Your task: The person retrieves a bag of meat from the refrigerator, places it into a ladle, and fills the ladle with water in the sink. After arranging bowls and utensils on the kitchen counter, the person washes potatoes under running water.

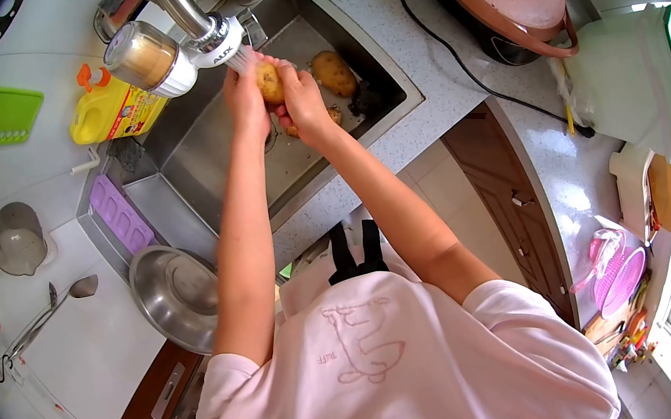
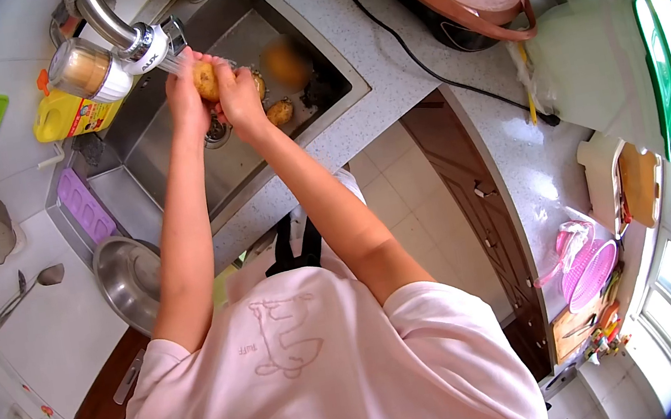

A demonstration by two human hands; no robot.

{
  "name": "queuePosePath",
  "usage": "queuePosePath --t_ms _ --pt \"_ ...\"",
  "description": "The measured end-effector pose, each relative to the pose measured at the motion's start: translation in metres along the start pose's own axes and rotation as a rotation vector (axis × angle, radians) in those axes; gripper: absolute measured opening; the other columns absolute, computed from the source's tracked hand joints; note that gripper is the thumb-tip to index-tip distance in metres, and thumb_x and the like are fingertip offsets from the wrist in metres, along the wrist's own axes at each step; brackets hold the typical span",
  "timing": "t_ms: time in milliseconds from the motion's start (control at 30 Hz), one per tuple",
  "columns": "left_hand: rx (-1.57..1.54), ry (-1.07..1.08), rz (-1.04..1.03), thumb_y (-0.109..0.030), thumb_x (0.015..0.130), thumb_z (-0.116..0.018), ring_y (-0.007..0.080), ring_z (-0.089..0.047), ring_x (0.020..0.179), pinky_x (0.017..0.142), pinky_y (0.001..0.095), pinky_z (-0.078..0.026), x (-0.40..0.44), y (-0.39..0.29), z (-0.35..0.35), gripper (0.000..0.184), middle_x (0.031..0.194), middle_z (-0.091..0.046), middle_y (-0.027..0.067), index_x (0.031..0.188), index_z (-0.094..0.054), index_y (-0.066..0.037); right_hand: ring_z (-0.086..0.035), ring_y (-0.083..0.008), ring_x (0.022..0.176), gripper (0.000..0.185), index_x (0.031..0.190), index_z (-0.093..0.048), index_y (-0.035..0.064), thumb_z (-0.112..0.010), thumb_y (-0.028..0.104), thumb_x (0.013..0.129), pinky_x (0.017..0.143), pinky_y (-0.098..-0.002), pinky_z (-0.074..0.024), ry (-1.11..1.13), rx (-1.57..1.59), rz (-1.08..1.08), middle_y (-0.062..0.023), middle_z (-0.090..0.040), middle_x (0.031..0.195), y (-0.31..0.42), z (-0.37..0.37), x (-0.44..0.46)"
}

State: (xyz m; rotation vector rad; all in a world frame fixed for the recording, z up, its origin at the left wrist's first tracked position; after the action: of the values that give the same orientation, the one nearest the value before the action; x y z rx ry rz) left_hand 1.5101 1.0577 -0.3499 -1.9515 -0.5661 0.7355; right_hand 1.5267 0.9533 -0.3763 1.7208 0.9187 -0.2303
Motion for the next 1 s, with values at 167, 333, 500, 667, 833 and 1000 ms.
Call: queuePosePath --t_ms 167,333,500,667,833,1000 --pt "0.355 0.006 -0.124 -0.015 0.095 -0.066 0.0162 -0.062 0.094 0.083 0.0302 -0.053 -0.018 -0.006 -0.002 0.030 0.106 -0.061 0.0081 0.117 -0.050 -0.003 -0.044 -0.0119 0.052 0.051 0.104 -0.050 0.0025 -0.046 0.053 0.098 0.042 -0.0252 -0.0333 -0.015 0.005 0.009 -0.0084 -0.054 0.080 0.001 0.011 0.000" --pt "0.202 0.368 -0.057 -0.003 0.088 -0.067 0.0167 -0.053 0.112 0.098 0.0323 -0.045 -0.031 -0.011 -0.014 0.043 0.120 -0.056 0.0094 0.125 -0.046 -0.006 -0.029 -0.0106 0.043 0.044 0.094 -0.051 0.0048 -0.033 0.045 0.098 0.037 -0.0238 -0.0232 0.155 0.101 -0.279 -0.0096 -0.050 0.069 -0.015 0.009 0.003" --pt "0.179 0.431 -0.082 -0.001 0.085 -0.070 0.0166 -0.053 0.111 0.099 0.0331 -0.044 -0.031 -0.014 -0.014 0.043 0.117 -0.057 0.0088 0.122 -0.048 -0.007 -0.027 -0.0093 0.040 0.045 0.088 -0.051 0.0062 -0.034 0.047 0.098 0.035 -0.0240 -0.0196 0.283 0.187 -0.467 -0.0102 -0.051 0.068 -0.021 0.002 -0.001" --pt "0.146 0.054 -0.053 -0.009 0.087 -0.071 0.0166 -0.060 0.092 0.083 0.0314 -0.052 -0.015 -0.005 0.005 0.031 0.103 -0.061 0.0081 0.111 -0.051 -0.007 -0.049 -0.0131 0.046 0.056 0.102 -0.053 0.0003 -0.048 0.056 0.094 0.034 -0.0223 -0.0323 0.168 0.067 -0.186 -0.0118 -0.058 0.070 -0.017 -0.003 0.004" --pt "0.146 -0.148 -0.016 -0.028 0.099 -0.058 0.0196 -0.064 0.086 0.073 0.0334 -0.055 -0.006 -0.007 0.013 0.023 0.098 -0.062 0.0085 0.108 -0.054 -0.007 -0.063 -0.0174 0.054 0.067 0.112 -0.055 -0.0083 -0.062 0.054 0.088 0.044 -0.0320 -0.0505 -0.006 -0.173 0.163 -0.0126 -0.063 0.076 0.003 0.001 0.001" --pt "0.123 -0.054 0.004 -0.030 0.100 -0.056 0.0208 -0.065 0.092 0.079 0.0345 -0.055 -0.003 0.000 0.007 0.027 0.101 -0.064 0.0106 0.111 -0.057 -0.005 -0.057 -0.0143 0.047 0.063 0.105 -0.060 -0.0073 -0.055 0.054 0.090 0.039 -0.0290 -0.0433 -0.041 -0.125 0.095 -0.0128 -0.061 0.066 0.009 0.011 0.001"
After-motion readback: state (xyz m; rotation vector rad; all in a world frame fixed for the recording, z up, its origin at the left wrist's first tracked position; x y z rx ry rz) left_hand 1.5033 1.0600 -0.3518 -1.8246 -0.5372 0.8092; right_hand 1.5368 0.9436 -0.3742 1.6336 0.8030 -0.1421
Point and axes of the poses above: each hand's wrist, its own x-axis towards the middle knuckle, its own z-axis out of the back of the hand, y = z × x, the point moved 9 cm from there along x, towards the middle knuckle
